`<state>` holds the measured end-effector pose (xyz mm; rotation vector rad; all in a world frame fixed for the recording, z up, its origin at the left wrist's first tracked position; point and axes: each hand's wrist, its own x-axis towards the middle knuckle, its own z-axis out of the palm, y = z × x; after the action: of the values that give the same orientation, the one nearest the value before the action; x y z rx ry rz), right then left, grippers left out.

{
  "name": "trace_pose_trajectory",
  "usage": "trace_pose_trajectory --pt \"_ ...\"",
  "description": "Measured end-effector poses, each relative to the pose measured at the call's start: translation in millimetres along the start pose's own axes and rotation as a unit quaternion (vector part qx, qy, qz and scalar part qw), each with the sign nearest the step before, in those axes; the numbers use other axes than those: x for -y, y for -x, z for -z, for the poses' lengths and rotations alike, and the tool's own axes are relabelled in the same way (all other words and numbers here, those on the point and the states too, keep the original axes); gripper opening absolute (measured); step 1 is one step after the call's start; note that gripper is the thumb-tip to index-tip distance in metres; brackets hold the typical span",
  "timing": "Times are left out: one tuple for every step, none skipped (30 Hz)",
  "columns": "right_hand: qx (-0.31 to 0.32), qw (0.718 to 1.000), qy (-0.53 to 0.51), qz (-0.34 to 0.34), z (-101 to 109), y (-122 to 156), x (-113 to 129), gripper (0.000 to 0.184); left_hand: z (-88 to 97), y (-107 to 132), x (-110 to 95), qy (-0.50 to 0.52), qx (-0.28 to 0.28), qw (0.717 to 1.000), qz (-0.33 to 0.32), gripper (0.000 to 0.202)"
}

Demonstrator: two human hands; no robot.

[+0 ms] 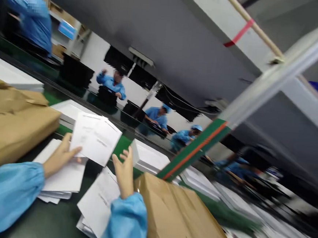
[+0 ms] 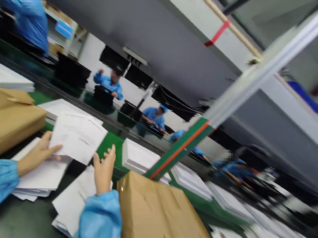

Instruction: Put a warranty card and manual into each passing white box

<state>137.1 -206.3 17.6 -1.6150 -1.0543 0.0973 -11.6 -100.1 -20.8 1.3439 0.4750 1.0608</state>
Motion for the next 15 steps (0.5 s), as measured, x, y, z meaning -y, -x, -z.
trace_pose_trajectory --pt "0.071 0.99 -0.076 -0.09 -3 -5 -8 0.056 -1.4 -1 0 0.012 0.014 1.0 -0.005 0.03" --pt "0.15 0.966 -0.148 -0.147 -6 -8 -14 0.051 -2.9 -2 1 0.018 0.028 0.999 -0.006 0.029" --pt "0.217 0.94 -0.193 -0.18 -9 -9 -18 0.048 -4.3 -4 1 0.024 0.034 0.999 -0.009 0.028" --pt "0.261 0.918 -0.227 -0.193 -12 -8 -20 0.045 -5.5 -5 2 0.03 0.039 0.999 -0.009 0.027" --pt "0.279 0.908 -0.245 -0.193 -14 -6 -21 0.043 -6.4 -5 3 0.031 0.044 0.999 -0.007 0.027" --pt "0.276 0.909 -0.252 -0.186 -15 -4 -21 0.043 -6.8 -5 3 0.026 0.048 0.998 -0.005 0.027" --pt "0.256 0.917 -0.249 -0.179 -16 -2 -22 0.043 -6.8 -5 4 0.014 0.052 0.999 -0.003 0.026" --pt "0.23 0.927 -0.241 -0.171 -16 -2 -22 0.043 -6.1 -4 5 -0.006 0.052 0.999 -0.001 0.025" --pt "0.205 0.937 -0.229 -0.165 -16 -2 -24 0.043 -4.8 -4 6 -0.033 0.045 0.998 0.0 0.023" --pt "0.181 0.946 -0.216 -0.158 -15 -3 -26 0.043 -2.9 -4 8 -0.064 0.031 0.997 0.0 0.022" --pt "0.157 0.954 -0.205 -0.149 -15 -5 -29 0.043 -0.2 -5 9 -0.096 0.012 0.995 0.0 0.02" --pt "0.132 0.96 -0.2 -0.142 -14 -7 -32 0.042 3.1 -7 11 -0.127 -0.009 0.992 0.0 0.018" --pt "0.107 0.964 -0.202 -0.137 -13 -9 -34 0.04 6.7 -11 12 -0.153 -0.028 0.988 -0.001 0.017" --pt "0.085 0.965 -0.21 -0.135 -12 -11 -36 0.037 10.5 -16 12 -0.175 -0.046 0.984 0.0 0.015" --pt "0.065 0.963 -0.222 -0.137 -11 -12 -38 0.034 14.3 -24 12 -0.188 -0.064 0.98 0.004 0.014"
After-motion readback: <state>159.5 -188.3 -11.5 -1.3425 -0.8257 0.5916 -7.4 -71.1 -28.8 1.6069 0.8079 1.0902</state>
